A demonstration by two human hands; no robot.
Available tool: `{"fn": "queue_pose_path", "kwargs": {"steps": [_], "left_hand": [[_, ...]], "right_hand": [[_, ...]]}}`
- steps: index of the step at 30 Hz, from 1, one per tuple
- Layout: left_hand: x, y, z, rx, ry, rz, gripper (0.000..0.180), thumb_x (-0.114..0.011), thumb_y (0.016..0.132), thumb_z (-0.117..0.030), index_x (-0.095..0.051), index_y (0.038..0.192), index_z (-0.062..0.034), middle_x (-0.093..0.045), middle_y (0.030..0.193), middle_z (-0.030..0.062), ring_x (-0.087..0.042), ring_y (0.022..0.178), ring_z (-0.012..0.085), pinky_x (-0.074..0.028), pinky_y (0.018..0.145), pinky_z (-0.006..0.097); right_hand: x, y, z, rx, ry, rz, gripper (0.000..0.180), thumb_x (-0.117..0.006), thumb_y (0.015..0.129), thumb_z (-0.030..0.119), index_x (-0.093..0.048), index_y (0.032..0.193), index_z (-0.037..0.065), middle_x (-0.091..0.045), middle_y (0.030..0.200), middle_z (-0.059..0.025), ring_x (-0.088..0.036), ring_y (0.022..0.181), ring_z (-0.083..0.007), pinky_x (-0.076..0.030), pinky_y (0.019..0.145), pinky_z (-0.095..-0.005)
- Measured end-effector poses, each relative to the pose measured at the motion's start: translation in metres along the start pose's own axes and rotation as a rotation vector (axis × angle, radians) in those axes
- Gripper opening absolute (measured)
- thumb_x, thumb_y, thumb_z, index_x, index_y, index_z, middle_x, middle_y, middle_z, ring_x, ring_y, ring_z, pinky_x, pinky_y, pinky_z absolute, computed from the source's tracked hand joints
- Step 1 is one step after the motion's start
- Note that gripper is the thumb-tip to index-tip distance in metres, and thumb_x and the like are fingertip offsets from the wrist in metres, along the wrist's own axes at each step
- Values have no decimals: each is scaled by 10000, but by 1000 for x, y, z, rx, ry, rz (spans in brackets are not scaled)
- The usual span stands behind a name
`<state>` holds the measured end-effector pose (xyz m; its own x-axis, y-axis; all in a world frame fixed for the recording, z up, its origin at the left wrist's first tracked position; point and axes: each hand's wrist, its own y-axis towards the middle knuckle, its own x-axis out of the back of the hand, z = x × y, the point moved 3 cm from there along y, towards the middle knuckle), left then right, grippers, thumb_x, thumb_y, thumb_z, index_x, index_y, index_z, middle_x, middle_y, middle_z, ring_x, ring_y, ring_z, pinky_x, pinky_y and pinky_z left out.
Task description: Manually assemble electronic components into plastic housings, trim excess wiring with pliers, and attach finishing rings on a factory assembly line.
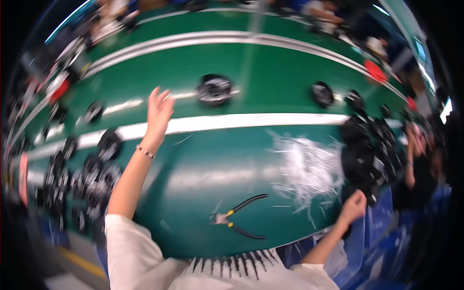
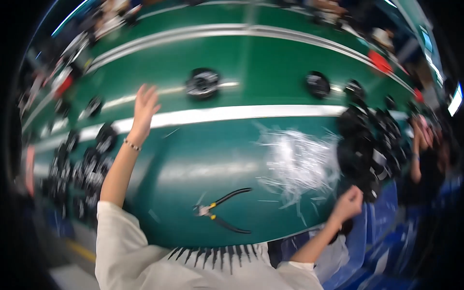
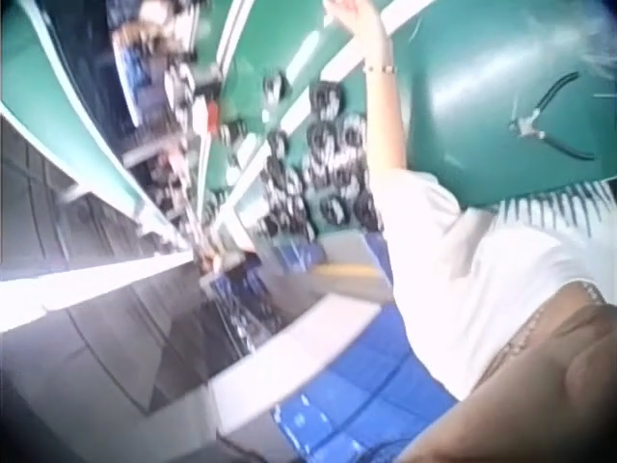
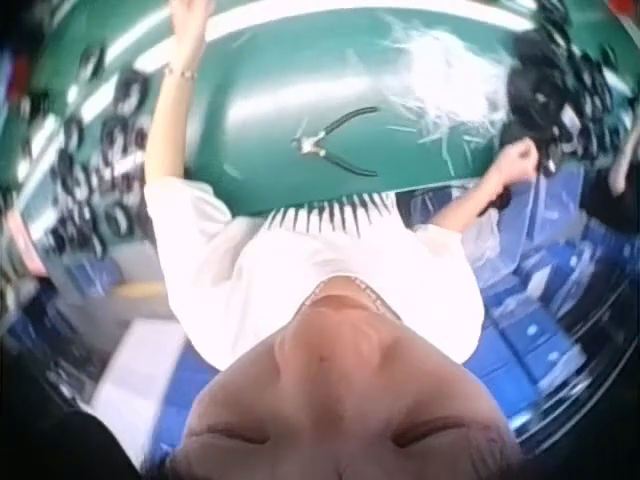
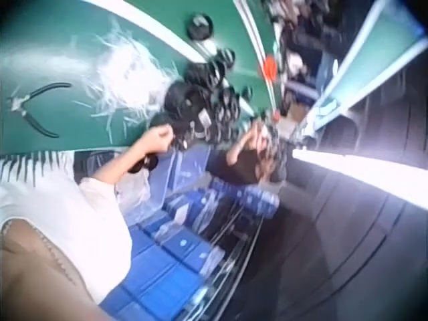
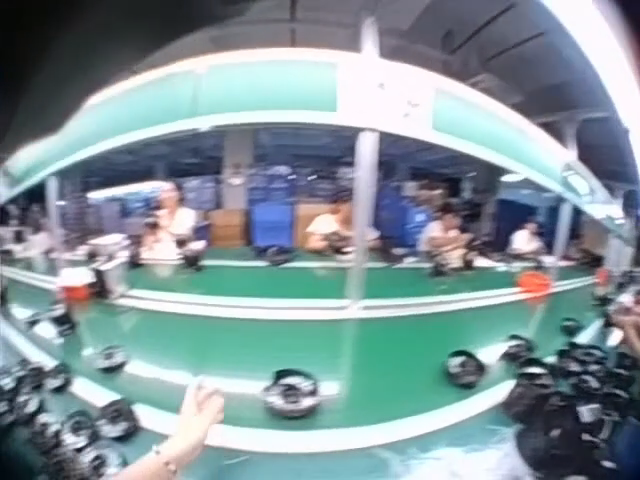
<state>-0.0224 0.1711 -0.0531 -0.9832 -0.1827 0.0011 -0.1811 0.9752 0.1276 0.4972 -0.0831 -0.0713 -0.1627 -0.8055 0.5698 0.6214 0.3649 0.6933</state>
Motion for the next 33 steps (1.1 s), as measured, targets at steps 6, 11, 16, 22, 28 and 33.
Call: {"fn": "queue_pose_path", "kwargs": {"steps": [6, 11, 16, 22, 28, 33], "left_hand": [[153, -40, -54, -229, 814, 7, 369, -608, 739, -94, -531, 1099, -60, -562, 1111, 107, -500, 1086, 283, -402, 891, 358], [234, -39, -10, -33, 1484, -12, 647, -658, 718, -242, -353, 1277, -122, -431, 1270, 110, -312, 1238, 343, -284, 930, 579], [239, -16, 20, 175, 1424, 26, 649, -740, 603, -293, -484, 1157, -71, -556, 1071, 168, -522, 1007, 317, -393, 882, 427], [162, -46, -25, -207, 1059, -150, 333, -685, 673, -155, -554, 943, -13, -611, 854, 167, -595, 801, 318, -474, 722, 366], [112, -111, -22, 221, 136, -71, 215, -594, 799, -73, -491, 970, 6, -556, 904, 71, -548, 724, 111, -476, 567, 221], [65, -151, -17, 153, -195, -51, 276, -552, 821, -29, -397, 1047, 4, -560, 962, 89, -555, 899, 126, -520, 691, 252]], "right_hand": [[27, 19, 31, 186, 270, -238, 146, -600, 810, 43, -605, 890, -78, -635, 827, -130, -604, 732, -149, -490, 667, -238], [13, -23, 143, 637, 668, 265, 124, -488, 807, -46, -572, 884, -95, -617, 849, -188, -602, 766, -290, -476, 760, -364], [20, -106, 262, 1178, 960, 738, 90, -620, 661, -5, -584, 732, 37, -623, 771, -71, -596, 706, -214, -479, 706, -357], [-8, -145, 268, 1364, 713, 1178, 177, -626, 643, 47, -587, 809, 0, -596, 806, -102, -554, 780, -258, -428, 752, -355], [-6, -129, 313, 1146, 465, 1160, 948, -797, 495, 364, -355, 1255, 10, -131, 1369, -273, -160, 1243, -466, -127, 987, -599], [-38, -145, 323, 1080, 407, 1317, 1104, -787, 454, 410, -232, 1316, -2, -229, 1321, -269, -255, 1194, -432, -176, 1007, -523]]}}
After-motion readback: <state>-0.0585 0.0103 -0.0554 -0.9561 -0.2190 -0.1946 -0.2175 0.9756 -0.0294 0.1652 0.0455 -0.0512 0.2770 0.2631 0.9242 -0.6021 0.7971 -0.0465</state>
